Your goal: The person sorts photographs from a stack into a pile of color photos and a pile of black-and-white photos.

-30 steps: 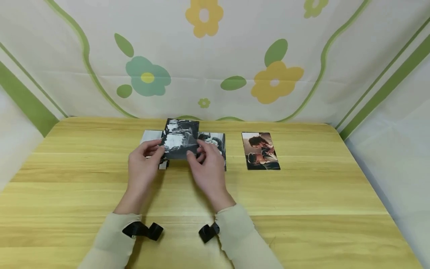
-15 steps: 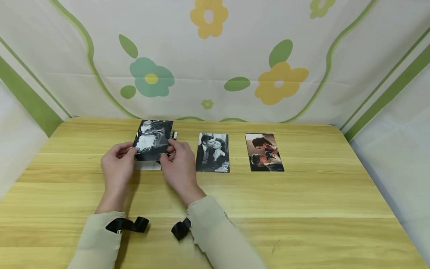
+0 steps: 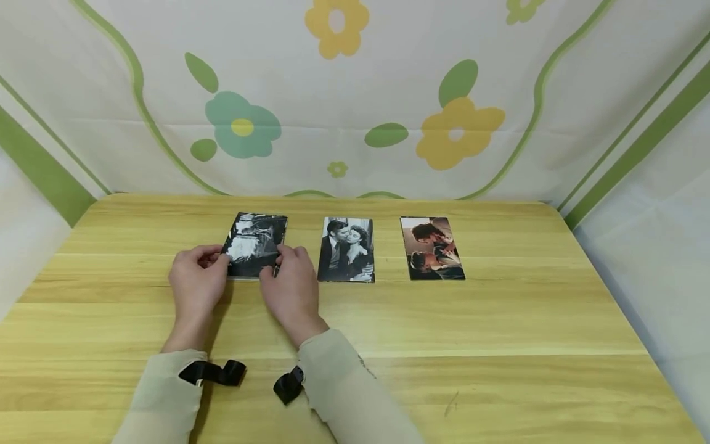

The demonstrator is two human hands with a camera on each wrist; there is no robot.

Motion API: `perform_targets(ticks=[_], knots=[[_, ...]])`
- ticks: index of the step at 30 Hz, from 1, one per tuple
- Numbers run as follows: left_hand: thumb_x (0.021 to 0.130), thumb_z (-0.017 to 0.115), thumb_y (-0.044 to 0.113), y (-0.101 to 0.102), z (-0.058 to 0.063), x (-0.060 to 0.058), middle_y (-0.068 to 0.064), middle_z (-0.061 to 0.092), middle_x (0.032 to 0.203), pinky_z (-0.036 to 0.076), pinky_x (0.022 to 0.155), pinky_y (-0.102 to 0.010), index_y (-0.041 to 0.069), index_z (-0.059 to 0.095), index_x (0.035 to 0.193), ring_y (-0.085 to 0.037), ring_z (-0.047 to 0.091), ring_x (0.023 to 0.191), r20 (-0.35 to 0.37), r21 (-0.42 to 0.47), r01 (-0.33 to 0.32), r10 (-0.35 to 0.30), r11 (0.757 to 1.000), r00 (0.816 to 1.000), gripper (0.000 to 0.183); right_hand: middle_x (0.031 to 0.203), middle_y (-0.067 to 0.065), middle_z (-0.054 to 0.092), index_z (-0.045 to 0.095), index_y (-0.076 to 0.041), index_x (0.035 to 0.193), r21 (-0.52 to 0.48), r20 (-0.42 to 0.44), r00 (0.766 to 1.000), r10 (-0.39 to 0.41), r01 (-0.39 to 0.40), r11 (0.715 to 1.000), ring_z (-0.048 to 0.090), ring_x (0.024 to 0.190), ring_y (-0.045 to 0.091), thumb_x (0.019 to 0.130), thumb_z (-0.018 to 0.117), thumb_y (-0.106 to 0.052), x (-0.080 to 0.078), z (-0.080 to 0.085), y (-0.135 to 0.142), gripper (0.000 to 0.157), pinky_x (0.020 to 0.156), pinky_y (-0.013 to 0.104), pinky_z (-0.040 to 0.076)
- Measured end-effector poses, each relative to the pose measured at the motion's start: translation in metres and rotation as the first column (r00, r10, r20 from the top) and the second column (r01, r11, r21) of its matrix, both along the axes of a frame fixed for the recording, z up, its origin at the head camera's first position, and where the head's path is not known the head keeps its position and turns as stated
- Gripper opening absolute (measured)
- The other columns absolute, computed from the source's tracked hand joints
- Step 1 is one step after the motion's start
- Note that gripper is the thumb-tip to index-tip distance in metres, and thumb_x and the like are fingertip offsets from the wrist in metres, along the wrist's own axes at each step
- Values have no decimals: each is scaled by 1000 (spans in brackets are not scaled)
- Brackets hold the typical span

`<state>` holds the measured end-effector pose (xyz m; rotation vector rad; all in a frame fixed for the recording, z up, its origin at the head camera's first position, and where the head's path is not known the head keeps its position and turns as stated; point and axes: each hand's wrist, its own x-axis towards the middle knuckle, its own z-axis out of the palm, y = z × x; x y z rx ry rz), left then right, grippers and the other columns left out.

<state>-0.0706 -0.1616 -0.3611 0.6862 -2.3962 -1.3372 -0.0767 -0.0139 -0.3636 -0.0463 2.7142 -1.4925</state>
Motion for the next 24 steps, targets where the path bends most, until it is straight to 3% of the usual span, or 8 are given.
perform_targets(ticks=[8,24], knots=[[92,65,3,2,-5,-1,-22,60,108,36,86,-35,-11,76,115,-35,54,102,-26,-37,-3,2,999,1000,29,108,3,66,69,-5,141,23,-23,1000,-17,18,1000,55,76,6,94,74,-13,0,-4,-2,48,73,24,50],[91,70,5,5,-5,2,-21,59,109,35,87,-37,-9,77,112,-36,52,105,-28,-51,-26,24,998,999,26,105,1,64,71,-6,138,-4,-31,999,-19,19,1000,55,77,6,92,77,-11,0,-10,0,46,71,23,51]])
